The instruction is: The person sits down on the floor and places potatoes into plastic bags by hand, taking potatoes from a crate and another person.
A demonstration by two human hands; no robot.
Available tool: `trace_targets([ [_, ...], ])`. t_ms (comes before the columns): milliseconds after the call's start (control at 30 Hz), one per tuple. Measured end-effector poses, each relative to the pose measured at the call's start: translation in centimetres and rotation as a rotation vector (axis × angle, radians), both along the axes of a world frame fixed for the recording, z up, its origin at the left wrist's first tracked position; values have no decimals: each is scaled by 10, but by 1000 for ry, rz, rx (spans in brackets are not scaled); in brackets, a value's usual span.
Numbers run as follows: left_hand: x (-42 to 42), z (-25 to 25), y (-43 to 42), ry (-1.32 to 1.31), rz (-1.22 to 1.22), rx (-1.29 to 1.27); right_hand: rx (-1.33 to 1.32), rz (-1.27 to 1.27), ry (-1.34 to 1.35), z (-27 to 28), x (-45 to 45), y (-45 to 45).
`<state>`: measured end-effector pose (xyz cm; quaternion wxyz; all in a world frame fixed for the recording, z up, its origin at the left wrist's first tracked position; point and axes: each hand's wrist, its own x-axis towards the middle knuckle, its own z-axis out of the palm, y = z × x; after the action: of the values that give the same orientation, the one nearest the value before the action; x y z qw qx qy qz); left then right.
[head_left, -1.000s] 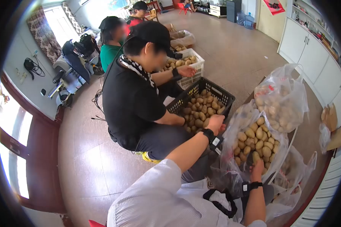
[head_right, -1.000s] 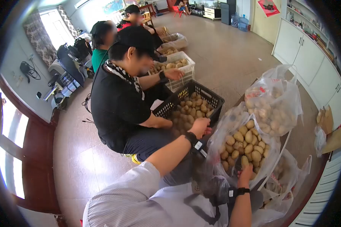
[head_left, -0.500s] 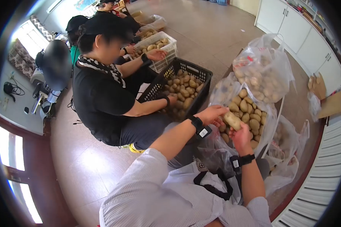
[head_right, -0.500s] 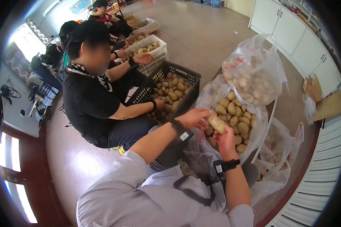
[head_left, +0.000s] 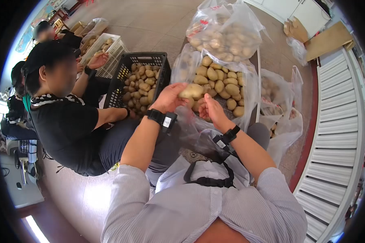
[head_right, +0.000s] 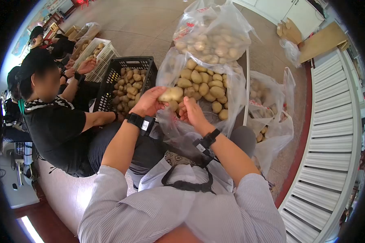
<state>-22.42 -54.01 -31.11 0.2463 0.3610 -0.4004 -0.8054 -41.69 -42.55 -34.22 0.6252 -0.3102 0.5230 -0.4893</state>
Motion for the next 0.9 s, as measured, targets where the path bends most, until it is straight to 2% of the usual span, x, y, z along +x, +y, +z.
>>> trace_targets([
  [100,8,-9,-14,29,94,25,-49,27,128,-28,-14,2],
  [167,13,-11,-20,36,216,34,46,-90,306,-38,-22,6],
  [200,16,-7,-20,7,256,44,49,-91,302,-55,-32,5],
  [267,24,-8,-25,8,306,52,-115,-91,663,-93,-51,3],
  [300,29,-12,-30,15,355,54,-113,-90,661,-91,-52,5],
  [367,39,-18,-39,22,358,63,-195,-61,924,-87,-55,7],
  [400,44,-22,-43,10,418,78,-195,-60,923,-83,-52,8],
  [467,54,-30,-51,-38,530,97,-276,15,1113,-77,-41,13],
  [600,79,-56,-70,-61,749,179,-389,192,1252,-57,-15,17],
  [667,97,-71,-80,-128,739,188,-562,281,1368,-66,-9,16],
  [733,114,-88,-94,-313,717,221,-561,334,1406,-70,-8,15],
  [767,127,-99,-99,-313,725,221,-548,381,1450,-71,-7,16],
  [800,145,-119,-107,-916,355,-467,-555,385,1449,-71,-7,17],
  [833,153,-121,-108,-1441,-128,-1157,-520,429,1474,-70,-7,17],
  [900,155,-128,-109,-1542,-109,-1076,-491,472,1499,-71,-7,19],
])
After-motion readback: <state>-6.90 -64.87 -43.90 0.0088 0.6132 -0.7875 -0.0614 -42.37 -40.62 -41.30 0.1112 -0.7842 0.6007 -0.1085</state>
